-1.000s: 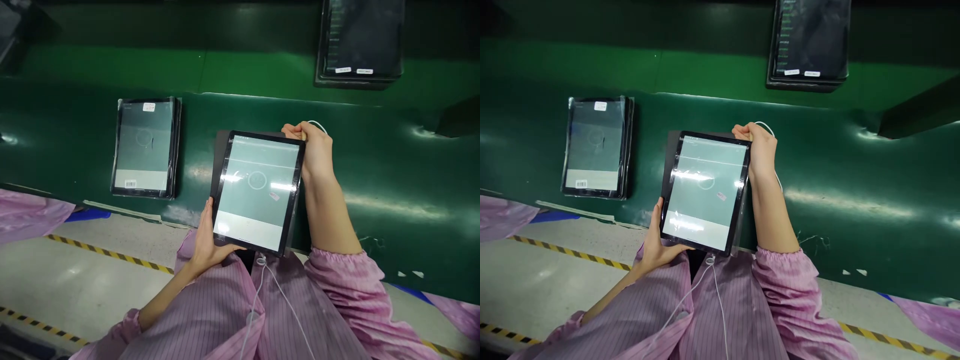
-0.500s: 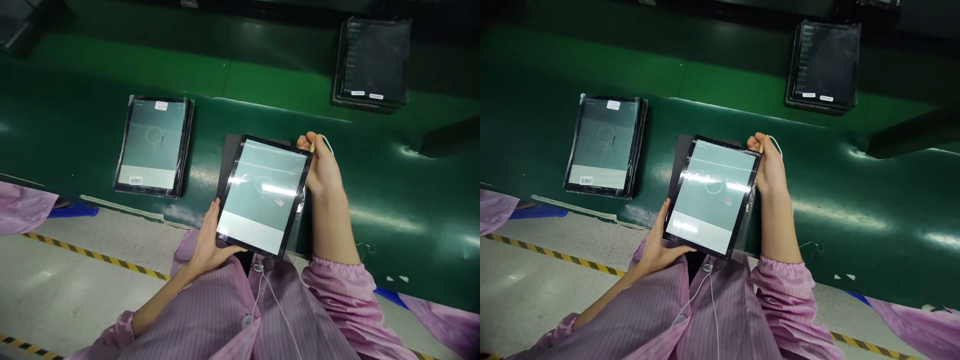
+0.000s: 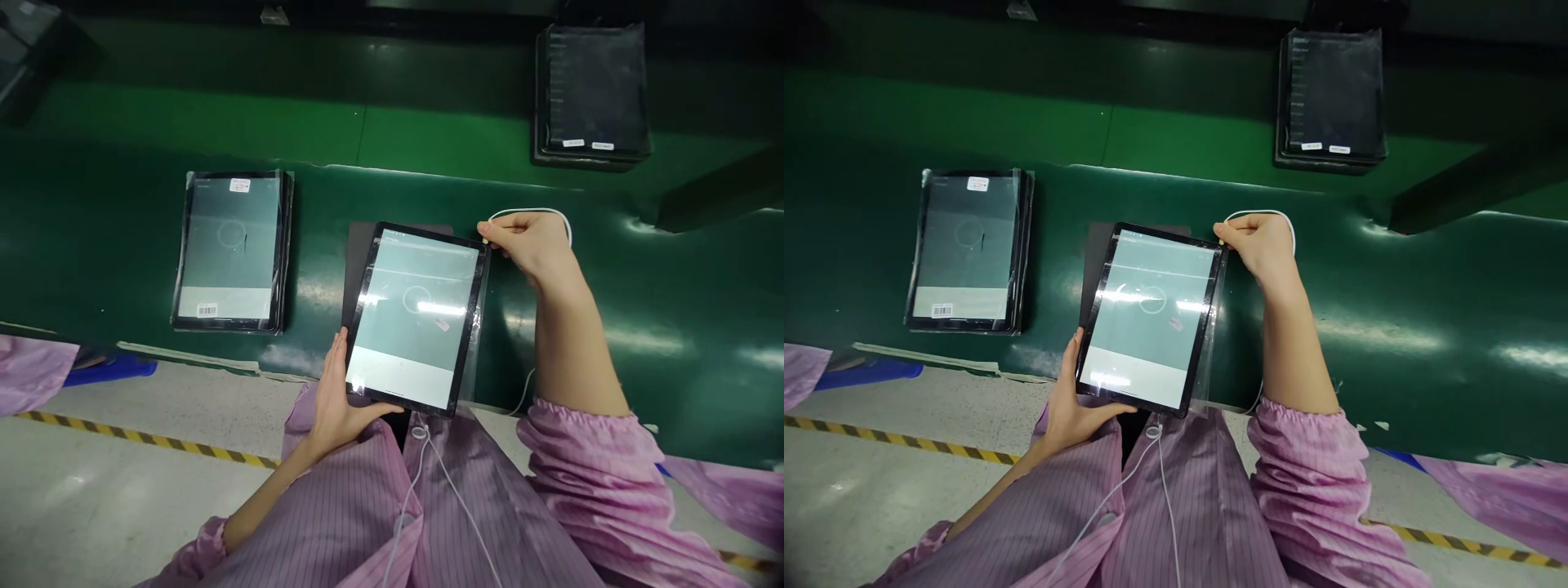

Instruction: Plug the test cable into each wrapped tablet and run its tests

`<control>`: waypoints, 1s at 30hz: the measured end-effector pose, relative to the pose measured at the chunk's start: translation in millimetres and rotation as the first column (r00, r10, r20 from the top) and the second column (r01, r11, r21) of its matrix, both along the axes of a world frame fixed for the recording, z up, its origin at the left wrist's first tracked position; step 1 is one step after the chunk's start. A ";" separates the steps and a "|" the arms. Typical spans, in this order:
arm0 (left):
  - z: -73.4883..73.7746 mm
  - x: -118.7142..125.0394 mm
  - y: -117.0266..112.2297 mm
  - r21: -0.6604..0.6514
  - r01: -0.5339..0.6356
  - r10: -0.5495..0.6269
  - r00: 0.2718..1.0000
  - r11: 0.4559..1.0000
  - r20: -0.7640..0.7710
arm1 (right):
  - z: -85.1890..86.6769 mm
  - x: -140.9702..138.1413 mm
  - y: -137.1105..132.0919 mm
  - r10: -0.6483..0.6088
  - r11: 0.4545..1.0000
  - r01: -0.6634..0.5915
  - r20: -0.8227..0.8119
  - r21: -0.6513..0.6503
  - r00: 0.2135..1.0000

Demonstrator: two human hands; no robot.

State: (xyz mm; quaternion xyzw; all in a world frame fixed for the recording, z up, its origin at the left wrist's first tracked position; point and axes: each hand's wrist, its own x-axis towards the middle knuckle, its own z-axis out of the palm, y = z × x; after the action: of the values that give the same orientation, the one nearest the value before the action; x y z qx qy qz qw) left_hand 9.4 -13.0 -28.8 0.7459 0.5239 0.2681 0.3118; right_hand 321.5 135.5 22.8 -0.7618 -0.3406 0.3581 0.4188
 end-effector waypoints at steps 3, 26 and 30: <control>-0.3 1.0 -1.7 0.015 -0.029 0.029 1.000 0.999 0.009 | -8.4 -0.5 -2.5 -0.021 1.000 0.022 -0.082 0.017 0.996; 27.1 -2.9 71.7 -0.193 0.058 -0.071 0.996 0.980 -0.062 | 3.3 -34.1 -101.3 -0.078 0.989 0.059 -0.140 -0.138 0.987; 29.5 4.3 80.5 -0.263 0.063 -0.074 0.997 0.963 -0.035 | 9.5 -43.4 -85.8 -0.043 0.999 0.040 -0.178 -0.022 0.983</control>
State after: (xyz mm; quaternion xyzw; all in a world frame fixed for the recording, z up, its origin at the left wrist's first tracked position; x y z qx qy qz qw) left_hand 13.7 67.5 0.6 0.7217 0.5353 0.1692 0.4049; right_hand 278.1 49.8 32.3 -0.7374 -0.2825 0.4190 0.4481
